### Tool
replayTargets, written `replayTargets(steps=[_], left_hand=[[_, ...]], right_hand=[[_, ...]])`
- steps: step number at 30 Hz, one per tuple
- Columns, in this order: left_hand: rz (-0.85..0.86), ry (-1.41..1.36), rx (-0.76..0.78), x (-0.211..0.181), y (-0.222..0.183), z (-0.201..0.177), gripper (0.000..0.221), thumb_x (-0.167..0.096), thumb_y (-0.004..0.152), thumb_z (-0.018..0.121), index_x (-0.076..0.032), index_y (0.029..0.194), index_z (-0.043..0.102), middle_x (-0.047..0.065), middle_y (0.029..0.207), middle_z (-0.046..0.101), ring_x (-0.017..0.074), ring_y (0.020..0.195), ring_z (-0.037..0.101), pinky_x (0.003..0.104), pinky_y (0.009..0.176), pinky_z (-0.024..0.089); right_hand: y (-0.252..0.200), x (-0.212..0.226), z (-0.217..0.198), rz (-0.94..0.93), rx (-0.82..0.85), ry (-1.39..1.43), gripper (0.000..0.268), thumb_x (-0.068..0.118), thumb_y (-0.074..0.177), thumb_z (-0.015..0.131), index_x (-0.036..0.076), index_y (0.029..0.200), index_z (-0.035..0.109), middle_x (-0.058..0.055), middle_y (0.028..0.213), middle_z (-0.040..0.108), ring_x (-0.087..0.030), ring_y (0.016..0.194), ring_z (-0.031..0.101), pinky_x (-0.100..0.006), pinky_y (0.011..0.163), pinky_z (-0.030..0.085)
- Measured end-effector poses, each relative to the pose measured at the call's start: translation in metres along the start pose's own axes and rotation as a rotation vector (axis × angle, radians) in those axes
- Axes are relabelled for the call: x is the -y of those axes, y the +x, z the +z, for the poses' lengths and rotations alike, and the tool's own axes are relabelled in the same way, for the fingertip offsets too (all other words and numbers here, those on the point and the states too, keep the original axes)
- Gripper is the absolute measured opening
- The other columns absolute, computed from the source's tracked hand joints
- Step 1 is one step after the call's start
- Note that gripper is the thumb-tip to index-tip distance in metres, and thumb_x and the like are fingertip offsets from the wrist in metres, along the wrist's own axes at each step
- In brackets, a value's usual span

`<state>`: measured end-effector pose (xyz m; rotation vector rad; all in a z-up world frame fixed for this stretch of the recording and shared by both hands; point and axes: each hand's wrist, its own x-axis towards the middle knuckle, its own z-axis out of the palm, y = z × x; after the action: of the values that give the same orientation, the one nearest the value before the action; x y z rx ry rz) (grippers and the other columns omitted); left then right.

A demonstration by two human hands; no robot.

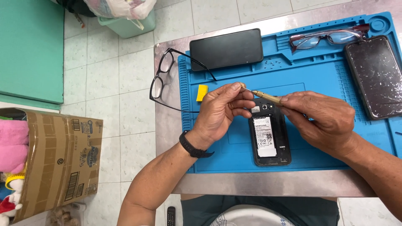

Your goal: Reassembling a smartphone by fastening internal screws using a precision screwdriver on an anti-static mat.

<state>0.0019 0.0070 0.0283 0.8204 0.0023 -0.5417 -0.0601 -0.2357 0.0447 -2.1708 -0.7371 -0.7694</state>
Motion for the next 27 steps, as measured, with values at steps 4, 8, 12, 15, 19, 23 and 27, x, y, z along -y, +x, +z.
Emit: replayTargets(steps=[4, 8, 12, 15, 19, 23, 27], left_hand=[[0.003, 0.005, -0.023, 0.001, 0.001, 0.0, 0.022, -0.016, 0.106, 0.069, 0.003, 0.116, 0.072, 0.023, 0.103, 0.078, 0.0297, 0.086, 0.08, 0.035, 0.063, 0.068], [-0.001, 0.015, -0.078, 0.002, 0.001, 0.001, 0.023, -0.016, 0.104, 0.07, 0.004, 0.114, 0.072, 0.024, 0.101, 0.078, 0.0297, 0.084, 0.08, 0.035, 0.059, 0.068], [0.007, 0.04, -0.081, 0.001, -0.001, 0.003, 0.023, -0.016, 0.104, 0.07, 0.004, 0.113, 0.072, 0.024, 0.101, 0.078, 0.0295, 0.084, 0.08, 0.034, 0.059, 0.068], [0.011, 0.06, -0.065, 0.001, -0.001, 0.002, 0.022, -0.016, 0.104, 0.07, 0.004, 0.114, 0.072, 0.023, 0.102, 0.078, 0.0293, 0.086, 0.08, 0.034, 0.061, 0.068], [-0.013, 0.08, -0.048, 0.006, 0.001, 0.002, 0.024, -0.017, 0.103, 0.071, 0.005, 0.113, 0.072, 0.023, 0.102, 0.077, 0.0305, 0.085, 0.08, 0.034, 0.061, 0.068], [-0.069, 0.082, -0.059, 0.014, -0.002, 0.008, 0.026, -0.019, 0.102, 0.073, 0.005, 0.112, 0.073, 0.024, 0.102, 0.078, 0.0303, 0.084, 0.08, 0.033, 0.059, 0.067], [-0.065, 0.063, -0.032, 0.013, -0.007, 0.011, 0.027, -0.018, 0.103, 0.072, 0.006, 0.116, 0.072, 0.025, 0.106, 0.078, 0.0299, 0.086, 0.08, 0.033, 0.061, 0.068]], right_hand=[[0.003, 0.003, -0.002, -0.02, 0.005, 0.036, 0.009, -0.005, 0.098, 0.078, -0.011, 0.105, 0.075, -0.021, 0.1, 0.079, -0.036, 0.091, 0.079, -0.045, 0.087, 0.066], [0.002, 0.003, -0.002, -0.031, 0.018, 0.03, 0.01, -0.003, 0.098, 0.077, -0.01, 0.104, 0.075, -0.021, 0.099, 0.078, -0.035, 0.089, 0.079, -0.046, 0.088, 0.067], [0.007, 0.004, -0.004, -0.088, 0.024, 0.033, 0.007, -0.006, 0.096, 0.077, -0.01, 0.1, 0.073, -0.021, 0.096, 0.078, -0.033, 0.088, 0.079, -0.046, 0.087, 0.067], [0.007, 0.005, -0.005, -0.118, 0.031, 0.011, 0.006, -0.006, 0.096, 0.078, -0.01, 0.098, 0.073, -0.019, 0.092, 0.076, -0.034, 0.084, 0.078, -0.046, 0.085, 0.067], [0.002, 0.002, -0.004, -0.036, 0.031, 0.029, 0.012, 0.001, 0.094, 0.083, -0.006, 0.097, 0.074, -0.016, 0.088, 0.076, -0.031, 0.084, 0.078, -0.043, 0.084, 0.067], [-0.009, -0.001, -0.002, 0.077, 0.013, 0.039, 0.014, 0.004, 0.094, 0.086, -0.001, 0.099, 0.074, -0.015, 0.093, 0.077, -0.031, 0.089, 0.079, -0.036, 0.083, 0.063], [-0.009, 0.0, -0.005, 0.118, 0.008, 0.087, 0.014, 0.003, 0.092, 0.088, -0.002, 0.099, 0.077, -0.017, 0.095, 0.078, -0.032, 0.093, 0.08, -0.037, 0.085, 0.065]])
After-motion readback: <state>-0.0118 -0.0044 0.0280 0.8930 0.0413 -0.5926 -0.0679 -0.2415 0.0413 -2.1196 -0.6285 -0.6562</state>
